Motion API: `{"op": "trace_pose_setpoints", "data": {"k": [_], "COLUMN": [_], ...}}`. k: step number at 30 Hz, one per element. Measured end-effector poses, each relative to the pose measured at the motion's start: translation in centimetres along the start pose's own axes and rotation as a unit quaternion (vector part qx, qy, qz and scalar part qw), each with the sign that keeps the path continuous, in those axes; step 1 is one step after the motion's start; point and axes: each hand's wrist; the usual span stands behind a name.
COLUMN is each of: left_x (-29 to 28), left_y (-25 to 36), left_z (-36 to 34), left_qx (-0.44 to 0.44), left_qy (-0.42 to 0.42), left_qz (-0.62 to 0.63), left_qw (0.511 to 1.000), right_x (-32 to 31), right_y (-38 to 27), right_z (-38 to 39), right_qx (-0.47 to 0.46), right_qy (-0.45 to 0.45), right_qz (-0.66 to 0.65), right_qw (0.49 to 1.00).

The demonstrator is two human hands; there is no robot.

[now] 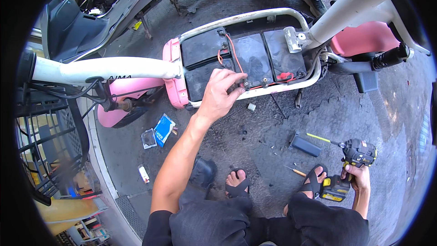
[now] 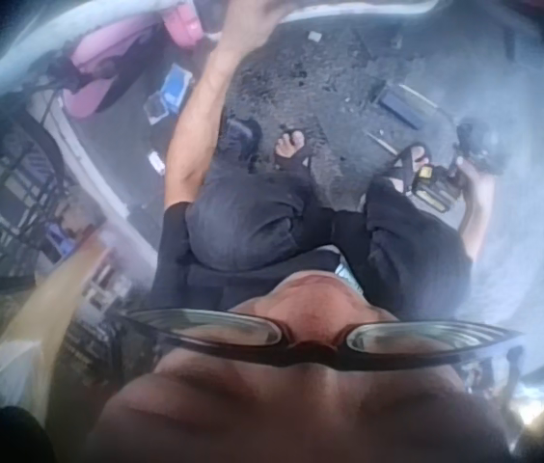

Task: The person uses a cordless impact driver and screwdriver to remove screws from a scooter battery compartment, disconnects wires, removes the battery, and then reassembles the compartment cover. The task includes handling tools, wires, and plastic parts.

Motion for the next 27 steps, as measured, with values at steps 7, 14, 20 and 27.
{"op": "trace_pose_setpoints", "data": {"k": [7, 14, 20, 27], "left_x": [0.7, 1.2, 1.6, 1.8], "left_y": [-0.4, -1.8, -2.0, -1.6], "left_z": [0.8, 1.4, 1.2, 1.1], "left_qx": [-0.041, -0.014, 0.002, -0.029], "left_qy": [0.042, 0.084, 0.103, 0.111], "left_qz": [0.032, 0.063, 0.051, 0.046], "left_qw": [0.998, 0.994, 0.993, 0.992], "right_x": [18.3, 24.1, 24.5, 24.2], "right_y": [-8.8, -9.5, -9.0, -9.9], "right_z": [0.1, -0.4, 0.0, 0.5], "right_qx": [-0.135, -0.247, -0.260, -0.339], "right_qy": [-0.017, -0.070, -0.048, -0.066], "right_qz": [0.237, 0.290, 0.327, 0.430], "right_qw": [0.962, 0.922, 0.907, 0.834]}}
Point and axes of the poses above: each hand's wrist, its own z-axis away from the middle knuckle, its own x-axis out of the palm, y = z × x, and after that the axes turned 6 degrees about -z, right-handed
